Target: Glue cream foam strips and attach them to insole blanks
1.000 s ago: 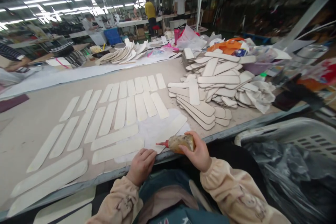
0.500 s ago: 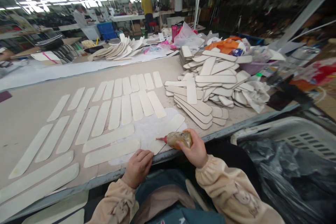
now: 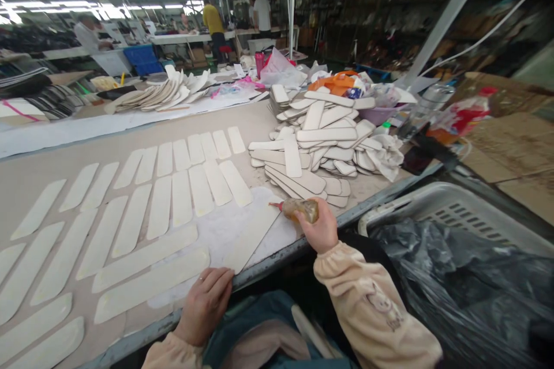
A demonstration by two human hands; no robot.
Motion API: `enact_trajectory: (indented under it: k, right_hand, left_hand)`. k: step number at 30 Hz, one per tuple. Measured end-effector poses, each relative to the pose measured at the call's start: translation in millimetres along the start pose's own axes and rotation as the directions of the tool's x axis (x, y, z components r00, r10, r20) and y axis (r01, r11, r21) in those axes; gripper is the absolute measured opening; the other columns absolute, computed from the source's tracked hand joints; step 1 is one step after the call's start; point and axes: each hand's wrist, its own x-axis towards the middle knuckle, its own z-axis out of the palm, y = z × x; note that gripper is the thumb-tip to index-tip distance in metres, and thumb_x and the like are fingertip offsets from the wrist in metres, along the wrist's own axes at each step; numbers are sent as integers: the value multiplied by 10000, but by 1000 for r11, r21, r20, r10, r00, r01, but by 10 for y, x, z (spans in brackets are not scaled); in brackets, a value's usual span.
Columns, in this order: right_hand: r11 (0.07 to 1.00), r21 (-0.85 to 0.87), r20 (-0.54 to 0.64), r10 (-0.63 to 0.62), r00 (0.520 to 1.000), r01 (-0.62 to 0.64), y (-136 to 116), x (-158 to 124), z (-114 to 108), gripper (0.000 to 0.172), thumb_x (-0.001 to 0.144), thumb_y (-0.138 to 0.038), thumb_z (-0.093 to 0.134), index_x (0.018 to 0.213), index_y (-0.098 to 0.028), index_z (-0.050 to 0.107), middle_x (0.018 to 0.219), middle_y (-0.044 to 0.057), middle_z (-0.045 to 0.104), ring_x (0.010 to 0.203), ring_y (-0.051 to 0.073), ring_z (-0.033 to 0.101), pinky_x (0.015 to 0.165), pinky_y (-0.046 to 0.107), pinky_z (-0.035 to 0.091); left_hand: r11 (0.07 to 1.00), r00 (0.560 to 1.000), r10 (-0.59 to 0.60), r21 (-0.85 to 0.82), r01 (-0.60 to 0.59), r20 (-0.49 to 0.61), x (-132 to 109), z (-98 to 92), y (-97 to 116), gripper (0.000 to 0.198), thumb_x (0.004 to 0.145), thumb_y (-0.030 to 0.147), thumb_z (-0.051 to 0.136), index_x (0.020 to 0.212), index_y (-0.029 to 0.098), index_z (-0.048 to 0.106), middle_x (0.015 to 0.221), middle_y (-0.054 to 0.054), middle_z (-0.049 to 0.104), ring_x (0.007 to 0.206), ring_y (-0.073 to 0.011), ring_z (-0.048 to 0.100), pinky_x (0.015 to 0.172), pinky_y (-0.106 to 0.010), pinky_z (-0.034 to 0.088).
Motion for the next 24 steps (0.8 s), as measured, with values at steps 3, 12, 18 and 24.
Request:
enact_trajectory:
  k: [3, 12, 18, 24]
  right_hand:
    - [1000, -22, -48, 2, 999, -3, 40, 38, 12, 362, 749, -372, 622, 1038, -187, 508, 974, 83, 574, 920, 243, 549, 836, 404, 463]
    - [973, 216, 232, 26, 972, -77, -268, -244, -70, 389, 739, -389, 662, 1039, -194, 509, 955, 49, 588, 859, 217, 580, 801, 365, 479]
    - [952, 289, 418, -35, 908, -96, -478, -455, -20, 388, 729, -349, 670, 1048, -204, 503, 933, 40, 589, 828, 205, 586, 763, 334, 497]
    - [967, 251, 449, -82, 890, -37, -474, -471, 37, 398, 716, -341, 682, 1046, -209, 503, 953, 37, 585, 870, 210, 580, 818, 340, 482]
  left_hand:
    - [1000, 1000, -1, -3, 1, -5, 8, -2, 2, 215, 837, 121, 518, 1030, 179, 592, 924, -70, 637, 813, -155, 579, 777, -309, 497]
    - [999, 999, -39, -22, 39, 27, 0, -17, 30, 218, 828, 98, 517, 1020, 177, 583, 895, -59, 626, 802, -149, 549, 749, -298, 493]
    - [999, 999, -36, -10, 36, 26, -3, -13, 27, 209, 828, 117, 512, 1015, 172, 587, 877, -65, 633, 777, -145, 559, 722, -295, 500]
    - [999, 999, -46, -10, 46, 22, 3, -10, 34, 199, 826, 110, 515, 998, 172, 593, 861, -61, 628, 772, -145, 554, 722, -295, 496]
